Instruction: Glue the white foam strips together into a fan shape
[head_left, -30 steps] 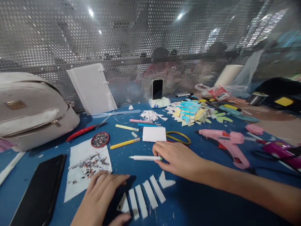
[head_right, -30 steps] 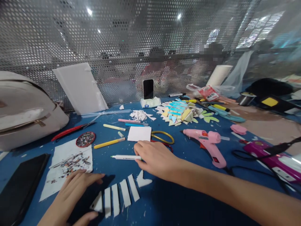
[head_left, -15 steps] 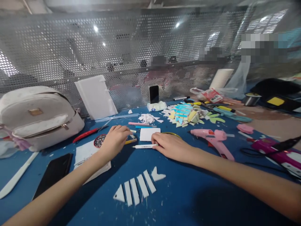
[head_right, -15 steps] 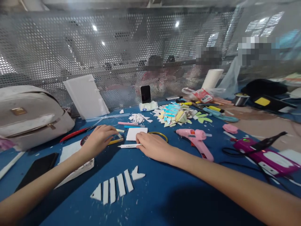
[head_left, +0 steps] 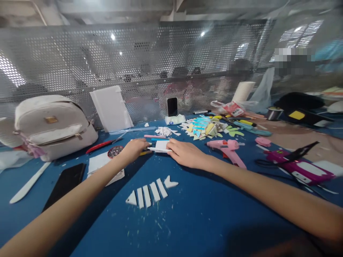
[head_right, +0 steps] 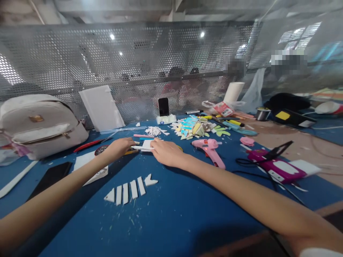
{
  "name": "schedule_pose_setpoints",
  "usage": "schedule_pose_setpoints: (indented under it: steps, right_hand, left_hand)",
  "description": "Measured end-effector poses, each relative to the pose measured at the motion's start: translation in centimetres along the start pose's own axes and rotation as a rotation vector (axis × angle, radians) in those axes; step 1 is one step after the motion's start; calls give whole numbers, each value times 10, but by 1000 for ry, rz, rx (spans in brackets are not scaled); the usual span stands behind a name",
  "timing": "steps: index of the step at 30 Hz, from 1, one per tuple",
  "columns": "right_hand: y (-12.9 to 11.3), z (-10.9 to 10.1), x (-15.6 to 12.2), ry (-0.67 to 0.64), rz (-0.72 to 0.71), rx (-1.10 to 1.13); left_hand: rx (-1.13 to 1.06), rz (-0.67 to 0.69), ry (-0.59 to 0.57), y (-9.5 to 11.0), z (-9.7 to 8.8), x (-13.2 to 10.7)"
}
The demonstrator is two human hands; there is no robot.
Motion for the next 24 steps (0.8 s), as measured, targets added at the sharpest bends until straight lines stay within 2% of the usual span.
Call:
schedule_pose_setpoints:
  steps: [3, 7, 11, 24]
  right_hand:
    - [0, 0, -1, 42, 18, 29]
    - [1, 0, -6, 85, 37, 72]
    - [1, -1, -8, 119, 26, 108]
    - [-4, -4, -12, 144, -33, 157]
  left_hand:
    - [-1, -58, 49, -5, -8, -7]
    - [5, -120, 144, -9, -28, -17]
    - [-20, -154, 217, -6, -41, -27]
    - [-104, -91, 344, 17, -61, -41]
Point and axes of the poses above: each hand's wrist, its own x-axis towards the middle knuckle, its own z-axis out of the palm, y = z × x, the point moved 10 cm from there along x, towards the middle knuckle, and after that the axes turned 15 degrees about z, right-handed, at the moved point
